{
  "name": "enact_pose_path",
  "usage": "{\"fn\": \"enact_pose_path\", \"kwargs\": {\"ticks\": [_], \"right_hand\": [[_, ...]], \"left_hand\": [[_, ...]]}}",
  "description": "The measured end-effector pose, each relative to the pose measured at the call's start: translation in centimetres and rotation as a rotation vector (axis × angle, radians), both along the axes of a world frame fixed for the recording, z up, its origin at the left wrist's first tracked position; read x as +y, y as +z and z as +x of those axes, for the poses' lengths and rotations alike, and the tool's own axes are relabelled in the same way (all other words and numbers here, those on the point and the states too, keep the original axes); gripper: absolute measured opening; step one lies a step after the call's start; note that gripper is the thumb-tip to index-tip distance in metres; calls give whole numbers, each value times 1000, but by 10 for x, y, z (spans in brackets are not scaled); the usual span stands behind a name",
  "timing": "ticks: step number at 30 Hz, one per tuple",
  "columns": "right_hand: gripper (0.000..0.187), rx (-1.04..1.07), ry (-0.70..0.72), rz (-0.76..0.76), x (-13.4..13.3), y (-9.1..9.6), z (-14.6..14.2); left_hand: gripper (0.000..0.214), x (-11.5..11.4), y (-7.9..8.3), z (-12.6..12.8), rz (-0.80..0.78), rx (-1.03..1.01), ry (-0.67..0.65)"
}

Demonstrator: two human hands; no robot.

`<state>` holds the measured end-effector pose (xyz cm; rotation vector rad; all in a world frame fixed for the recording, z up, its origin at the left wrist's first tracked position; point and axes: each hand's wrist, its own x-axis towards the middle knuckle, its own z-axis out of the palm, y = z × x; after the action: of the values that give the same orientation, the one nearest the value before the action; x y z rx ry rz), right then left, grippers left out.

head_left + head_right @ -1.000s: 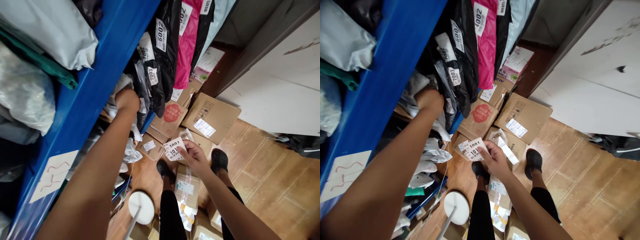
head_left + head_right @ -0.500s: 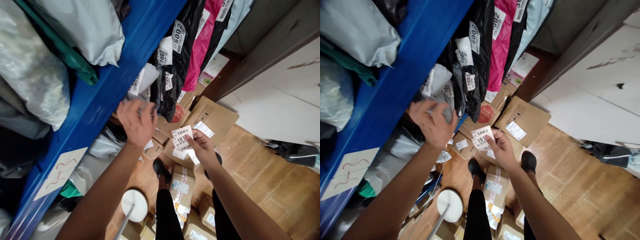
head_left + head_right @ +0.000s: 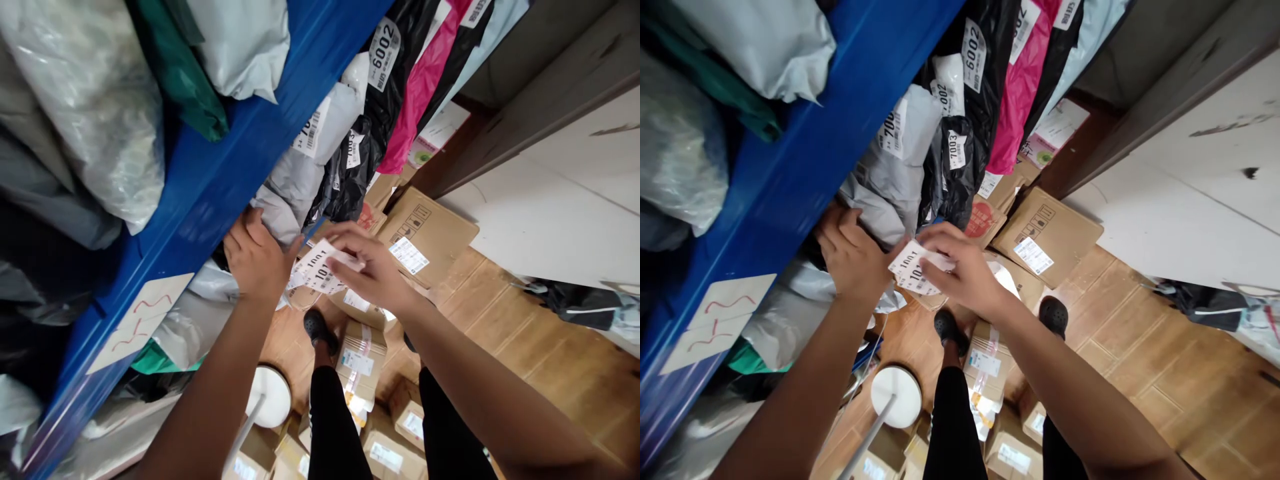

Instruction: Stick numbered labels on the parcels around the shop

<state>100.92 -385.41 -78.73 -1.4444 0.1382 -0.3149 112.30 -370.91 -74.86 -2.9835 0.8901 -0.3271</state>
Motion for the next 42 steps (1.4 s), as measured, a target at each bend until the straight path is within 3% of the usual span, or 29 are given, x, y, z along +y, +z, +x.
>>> {"fn": "enact_pose_path", "kwargs": {"ticks": [4,7,12,16,23,33,42], "right_hand": [[7,37,82,-146,18,0,38],[12,184,144,-201,41,-6,59],[11,295,-103,-284,61,-21,75],[9,238,-242,-226,61,-42,77],[13,237,-298,-135,66,-67,77],[12,197,-286,-126,72,-69,76],[13,194,-279,-187,76,-60,64]], "left_hand": [[45,23,5,-1,110,40,-102],[48,36,12,-1,227,113,-161],[56,47,14,2,277,200,-216],[56,57,11,1,234,196,-165],[61,81,4,2,99,202,-126],[60,84,-7,1,-30,178,-40],[59,83,-4,2,-52,235,-67]]}}
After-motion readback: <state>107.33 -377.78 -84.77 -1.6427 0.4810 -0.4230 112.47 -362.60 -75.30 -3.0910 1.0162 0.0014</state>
